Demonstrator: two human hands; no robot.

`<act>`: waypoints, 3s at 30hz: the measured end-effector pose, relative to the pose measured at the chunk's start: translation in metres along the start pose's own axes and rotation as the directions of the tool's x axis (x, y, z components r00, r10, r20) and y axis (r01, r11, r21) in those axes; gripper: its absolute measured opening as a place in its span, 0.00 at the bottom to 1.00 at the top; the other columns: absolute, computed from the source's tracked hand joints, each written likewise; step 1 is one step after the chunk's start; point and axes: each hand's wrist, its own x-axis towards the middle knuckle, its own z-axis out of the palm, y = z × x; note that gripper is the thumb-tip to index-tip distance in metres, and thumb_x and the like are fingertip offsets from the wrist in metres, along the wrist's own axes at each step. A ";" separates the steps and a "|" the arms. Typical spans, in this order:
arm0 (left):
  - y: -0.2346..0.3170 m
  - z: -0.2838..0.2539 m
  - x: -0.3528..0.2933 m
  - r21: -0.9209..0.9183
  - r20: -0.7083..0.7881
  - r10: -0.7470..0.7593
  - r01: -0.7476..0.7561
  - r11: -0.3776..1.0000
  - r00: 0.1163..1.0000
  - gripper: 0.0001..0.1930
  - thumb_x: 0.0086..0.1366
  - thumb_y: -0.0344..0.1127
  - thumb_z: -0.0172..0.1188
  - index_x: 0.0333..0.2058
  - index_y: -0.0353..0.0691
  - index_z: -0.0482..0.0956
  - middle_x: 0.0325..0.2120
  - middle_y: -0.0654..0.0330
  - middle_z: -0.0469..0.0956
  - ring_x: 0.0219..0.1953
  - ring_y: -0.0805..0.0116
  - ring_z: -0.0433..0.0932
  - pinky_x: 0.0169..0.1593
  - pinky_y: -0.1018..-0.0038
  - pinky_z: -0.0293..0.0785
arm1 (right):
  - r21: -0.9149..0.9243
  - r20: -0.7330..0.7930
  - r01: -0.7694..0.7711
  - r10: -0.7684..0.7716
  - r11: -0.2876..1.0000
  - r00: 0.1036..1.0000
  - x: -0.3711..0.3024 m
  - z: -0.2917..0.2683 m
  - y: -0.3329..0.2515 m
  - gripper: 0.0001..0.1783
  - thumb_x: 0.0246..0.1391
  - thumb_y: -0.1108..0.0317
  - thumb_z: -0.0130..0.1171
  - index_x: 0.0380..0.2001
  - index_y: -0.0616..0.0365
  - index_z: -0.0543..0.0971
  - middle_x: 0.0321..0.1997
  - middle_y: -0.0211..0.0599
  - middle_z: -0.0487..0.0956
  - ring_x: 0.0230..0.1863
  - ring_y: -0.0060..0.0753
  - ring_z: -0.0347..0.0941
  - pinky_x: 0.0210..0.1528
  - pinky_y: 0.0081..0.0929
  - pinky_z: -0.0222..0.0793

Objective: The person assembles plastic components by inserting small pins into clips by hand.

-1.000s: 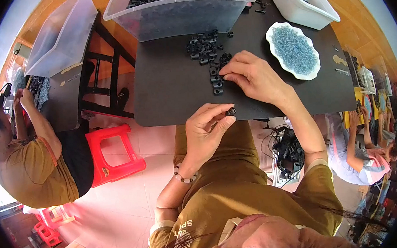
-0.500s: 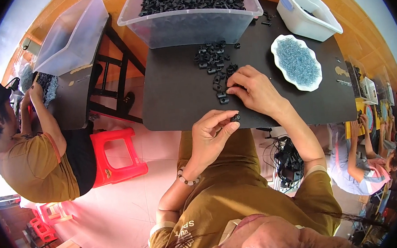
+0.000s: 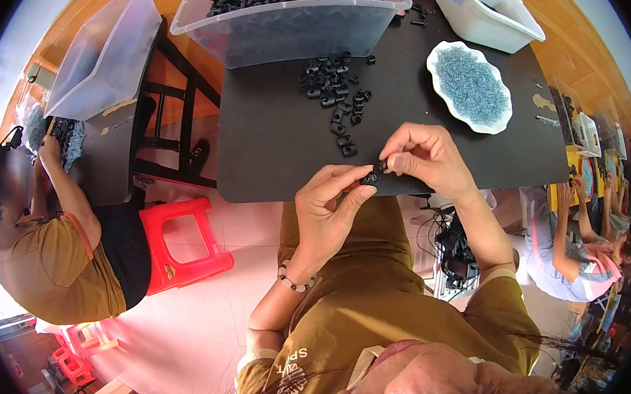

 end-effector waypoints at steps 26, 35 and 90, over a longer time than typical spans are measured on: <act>-0.001 0.014 -0.009 0.337 0.001 0.261 -0.246 0.909 0.965 0.13 0.58 0.24 0.70 0.42 0.39 0.86 0.35 0.57 0.83 0.31 0.68 0.80 0.33 0.75 0.77 | 0.077 -0.091 -0.007 0.014 0.997 0.996 -0.033 0.015 0.012 0.08 0.57 0.72 0.68 0.29 0.62 0.79 0.29 0.24 0.78 0.31 0.09 0.68 0.32 0.12 0.64; 0.002 0.020 -0.013 0.443 0.054 0.394 -0.375 0.814 0.918 0.15 0.53 0.16 0.67 0.41 0.33 0.84 0.34 0.55 0.81 0.33 0.63 0.80 0.33 0.72 0.78 | -0.066 -0.135 -0.037 0.028 0.997 0.990 -0.039 0.020 0.009 0.08 0.56 0.75 0.68 0.28 0.63 0.78 0.29 0.28 0.80 0.29 0.11 0.69 0.32 0.13 0.66; 0.009 0.027 0.003 0.428 0.057 0.389 -0.374 0.823 0.920 0.14 0.56 0.19 0.68 0.43 0.35 0.85 0.45 0.57 0.78 0.38 0.70 0.80 0.40 0.76 0.79 | 0.442 0.008 -0.157 0.172 0.883 0.985 -0.044 0.018 0.020 0.40 0.69 0.38 0.37 0.52 0.69 0.76 0.42 0.42 0.83 0.39 0.28 0.81 0.45 0.24 0.78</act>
